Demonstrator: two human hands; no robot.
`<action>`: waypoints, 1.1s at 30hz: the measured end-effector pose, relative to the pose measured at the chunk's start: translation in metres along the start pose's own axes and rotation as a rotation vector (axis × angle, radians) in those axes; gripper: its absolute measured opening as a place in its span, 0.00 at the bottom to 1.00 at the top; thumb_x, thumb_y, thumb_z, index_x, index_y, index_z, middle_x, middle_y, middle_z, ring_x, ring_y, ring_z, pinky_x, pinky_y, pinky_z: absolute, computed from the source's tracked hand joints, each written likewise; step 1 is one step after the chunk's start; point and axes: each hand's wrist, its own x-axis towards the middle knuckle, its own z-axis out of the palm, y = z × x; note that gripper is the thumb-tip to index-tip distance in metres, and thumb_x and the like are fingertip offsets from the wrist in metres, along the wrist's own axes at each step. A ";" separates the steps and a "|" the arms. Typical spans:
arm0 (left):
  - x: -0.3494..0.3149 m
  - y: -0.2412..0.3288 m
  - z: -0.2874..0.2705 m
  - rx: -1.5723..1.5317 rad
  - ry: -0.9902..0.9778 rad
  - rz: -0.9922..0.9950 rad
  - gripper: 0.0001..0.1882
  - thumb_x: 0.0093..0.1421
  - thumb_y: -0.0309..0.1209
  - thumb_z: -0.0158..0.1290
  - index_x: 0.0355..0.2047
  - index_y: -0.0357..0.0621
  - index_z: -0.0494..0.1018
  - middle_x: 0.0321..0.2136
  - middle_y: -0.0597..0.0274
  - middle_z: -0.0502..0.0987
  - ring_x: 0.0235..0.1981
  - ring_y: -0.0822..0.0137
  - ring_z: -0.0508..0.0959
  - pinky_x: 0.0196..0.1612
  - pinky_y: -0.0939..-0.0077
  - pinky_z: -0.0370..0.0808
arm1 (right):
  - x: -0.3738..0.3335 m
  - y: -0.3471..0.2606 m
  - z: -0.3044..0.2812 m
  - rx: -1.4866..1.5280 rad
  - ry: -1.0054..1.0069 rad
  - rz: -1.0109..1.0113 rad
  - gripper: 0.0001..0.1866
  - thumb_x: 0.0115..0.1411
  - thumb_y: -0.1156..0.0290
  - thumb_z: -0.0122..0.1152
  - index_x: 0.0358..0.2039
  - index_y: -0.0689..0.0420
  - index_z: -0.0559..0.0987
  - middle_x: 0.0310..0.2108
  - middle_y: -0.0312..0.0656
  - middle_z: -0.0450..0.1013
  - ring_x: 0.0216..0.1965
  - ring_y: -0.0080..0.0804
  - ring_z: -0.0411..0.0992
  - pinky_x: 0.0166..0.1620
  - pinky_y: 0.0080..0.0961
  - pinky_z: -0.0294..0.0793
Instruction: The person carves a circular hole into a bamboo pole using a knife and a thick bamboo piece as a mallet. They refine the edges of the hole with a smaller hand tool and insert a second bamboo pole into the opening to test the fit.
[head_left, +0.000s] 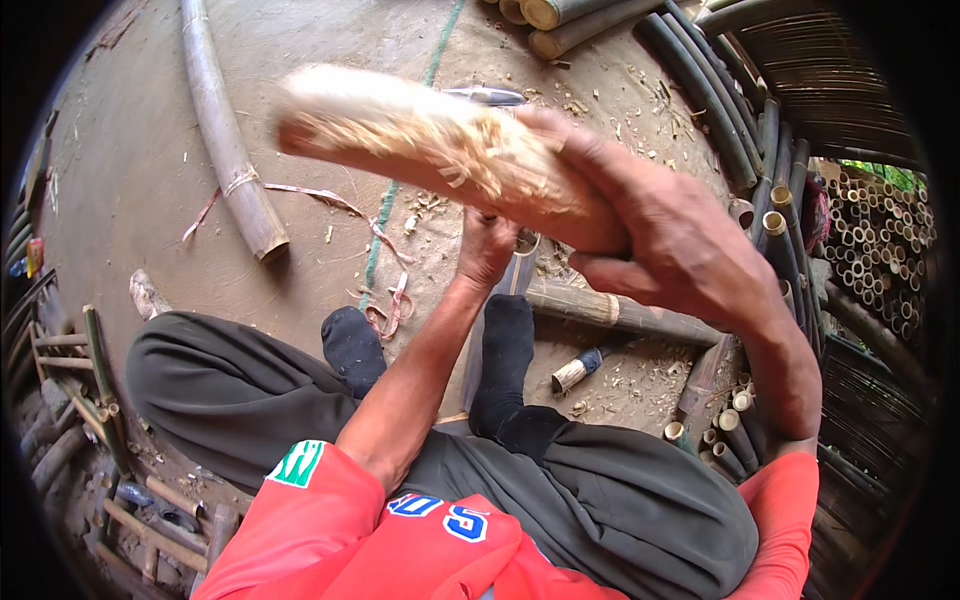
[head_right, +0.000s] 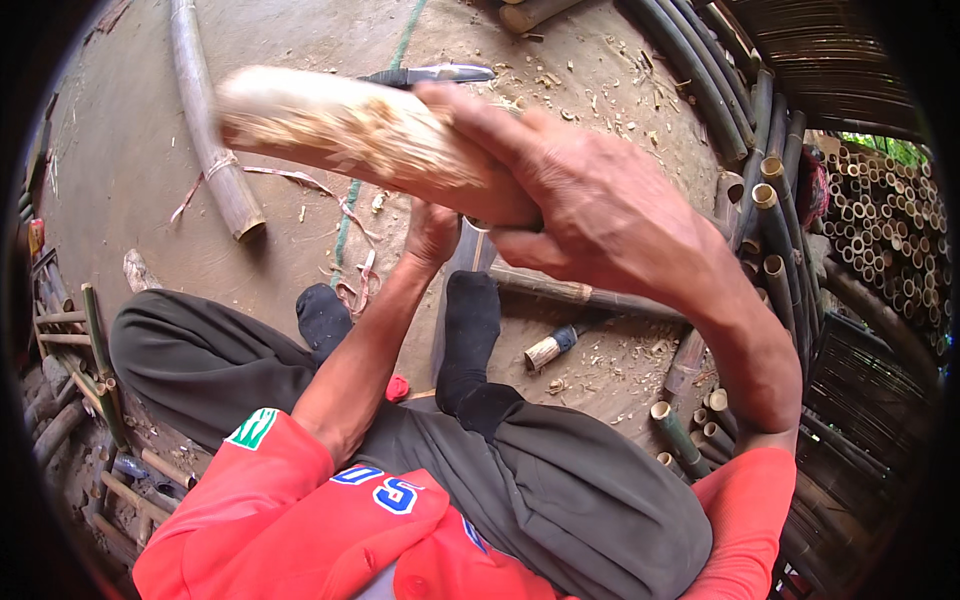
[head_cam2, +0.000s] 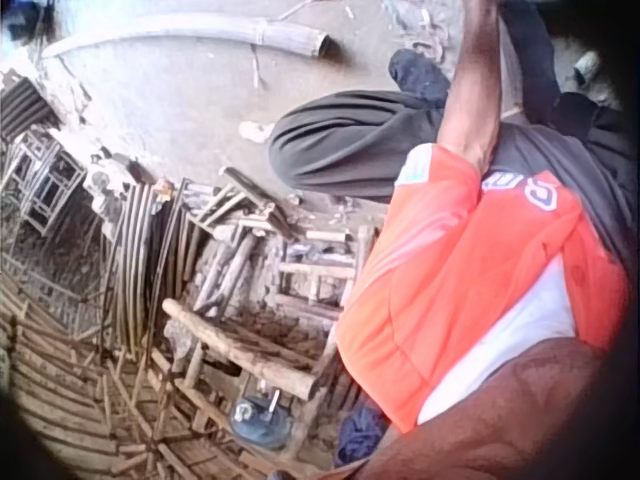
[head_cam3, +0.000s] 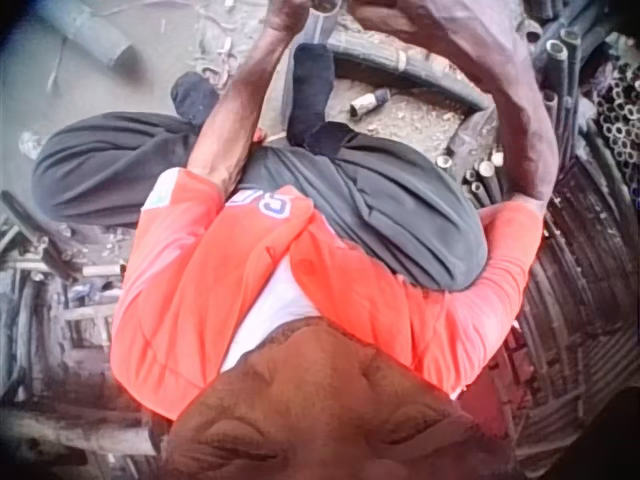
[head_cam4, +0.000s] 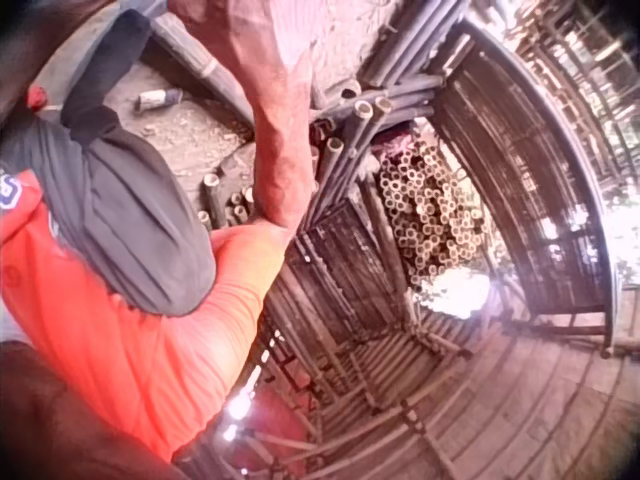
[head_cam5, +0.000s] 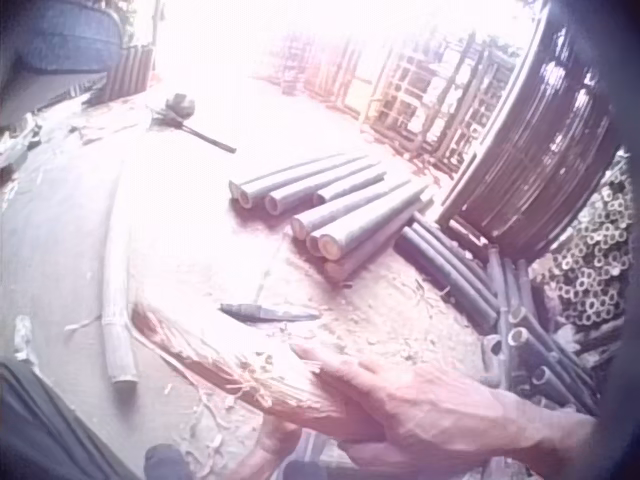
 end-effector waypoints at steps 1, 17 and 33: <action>-0.001 0.001 0.005 -0.030 0.056 0.027 0.16 0.74 0.28 0.52 0.59 0.37 0.74 0.55 0.51 0.79 0.57 0.58 0.77 0.63 0.59 0.73 | -0.002 0.005 0.006 -0.018 -0.057 0.043 0.57 0.50 0.71 0.77 0.79 0.35 0.59 0.44 0.50 0.75 0.42 0.53 0.79 0.49 0.46 0.80; 0.008 0.012 0.028 -0.180 -0.081 0.110 0.05 0.64 0.26 0.65 0.37 0.38 0.84 0.31 0.61 0.86 0.34 0.73 0.83 0.40 0.69 0.81 | -0.021 0.000 0.003 -0.031 -0.109 0.334 0.56 0.49 0.71 0.74 0.78 0.40 0.58 0.62 0.56 0.74 0.58 0.58 0.78 0.64 0.46 0.76; 0.035 0.002 0.029 -0.772 0.364 -0.019 0.05 0.69 0.28 0.59 0.41 0.41 0.76 0.34 0.66 0.81 0.34 0.77 0.77 0.37 0.75 0.75 | -0.038 -0.007 0.013 0.240 0.148 0.294 0.54 0.50 0.73 0.73 0.78 0.45 0.59 0.65 0.59 0.72 0.62 0.60 0.75 0.64 0.43 0.75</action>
